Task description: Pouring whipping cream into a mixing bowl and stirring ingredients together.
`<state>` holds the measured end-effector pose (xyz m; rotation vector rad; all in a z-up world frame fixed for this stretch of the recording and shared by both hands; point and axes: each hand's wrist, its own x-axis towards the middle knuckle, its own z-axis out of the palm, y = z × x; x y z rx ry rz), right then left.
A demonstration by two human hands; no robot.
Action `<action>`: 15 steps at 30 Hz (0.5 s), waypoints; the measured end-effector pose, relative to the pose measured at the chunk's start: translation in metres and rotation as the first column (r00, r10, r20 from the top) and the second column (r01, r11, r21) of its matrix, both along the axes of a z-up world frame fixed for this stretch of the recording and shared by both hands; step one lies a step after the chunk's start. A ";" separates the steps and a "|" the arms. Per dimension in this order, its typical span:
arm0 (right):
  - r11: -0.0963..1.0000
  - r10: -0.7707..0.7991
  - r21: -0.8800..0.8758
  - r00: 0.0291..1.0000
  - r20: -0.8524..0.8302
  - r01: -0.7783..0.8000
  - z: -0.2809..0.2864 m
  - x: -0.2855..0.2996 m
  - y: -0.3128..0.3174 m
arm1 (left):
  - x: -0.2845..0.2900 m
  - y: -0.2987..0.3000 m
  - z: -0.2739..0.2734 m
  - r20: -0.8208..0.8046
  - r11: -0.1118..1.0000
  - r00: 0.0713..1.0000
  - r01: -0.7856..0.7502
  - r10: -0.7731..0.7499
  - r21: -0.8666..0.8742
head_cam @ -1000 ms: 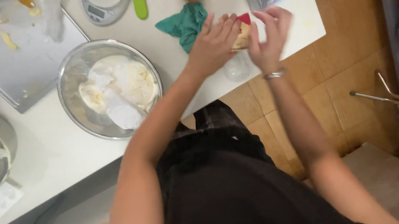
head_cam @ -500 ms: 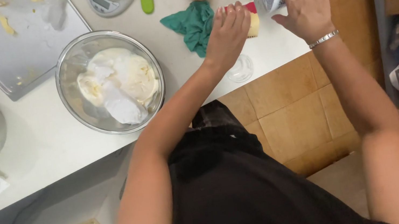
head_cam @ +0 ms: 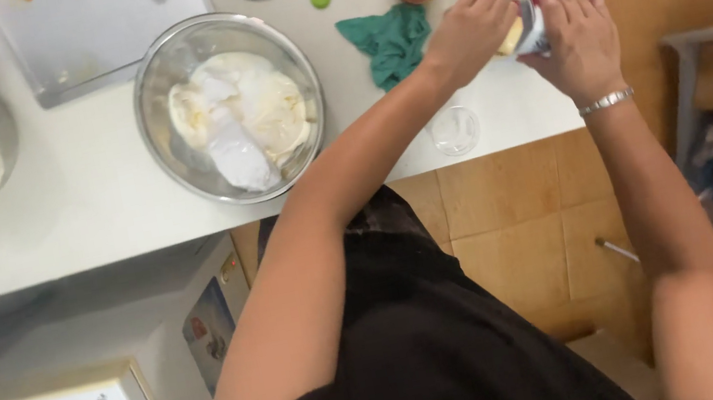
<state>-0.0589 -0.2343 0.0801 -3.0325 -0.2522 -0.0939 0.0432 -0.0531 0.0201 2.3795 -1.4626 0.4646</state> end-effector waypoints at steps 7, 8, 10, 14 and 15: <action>0.999 -0.033 0.026 0.991 0.133 0.030 0.027 -0.025 0.035 | -0.012 0.036 0.011 -0.313 0.972 0.948 -0.128 0.060 -0.200; 0.971 -0.140 0.206 0.986 0.085 0.121 0.017 -0.025 0.033 | -0.010 0.042 0.005 -0.440 0.925 0.898 -0.151 -0.019 -0.348; 0.924 -0.179 0.358 0.978 0.103 0.131 -0.008 -0.030 0.030 | -0.006 0.047 -0.005 -0.468 0.902 0.882 -0.165 -0.046 -0.399; 0.788 -0.278 0.612 0.922 0.271 0.057 -0.037 -0.034 0.030 | -0.010 0.046 -0.019 -0.447 0.850 0.886 -0.139 -0.123 -0.509; 0.788 -0.257 0.615 0.925 0.278 0.033 -0.035 -0.034 0.031 | -0.010 0.045 -0.022 -0.440 0.848 0.892 -0.154 -0.101 -0.507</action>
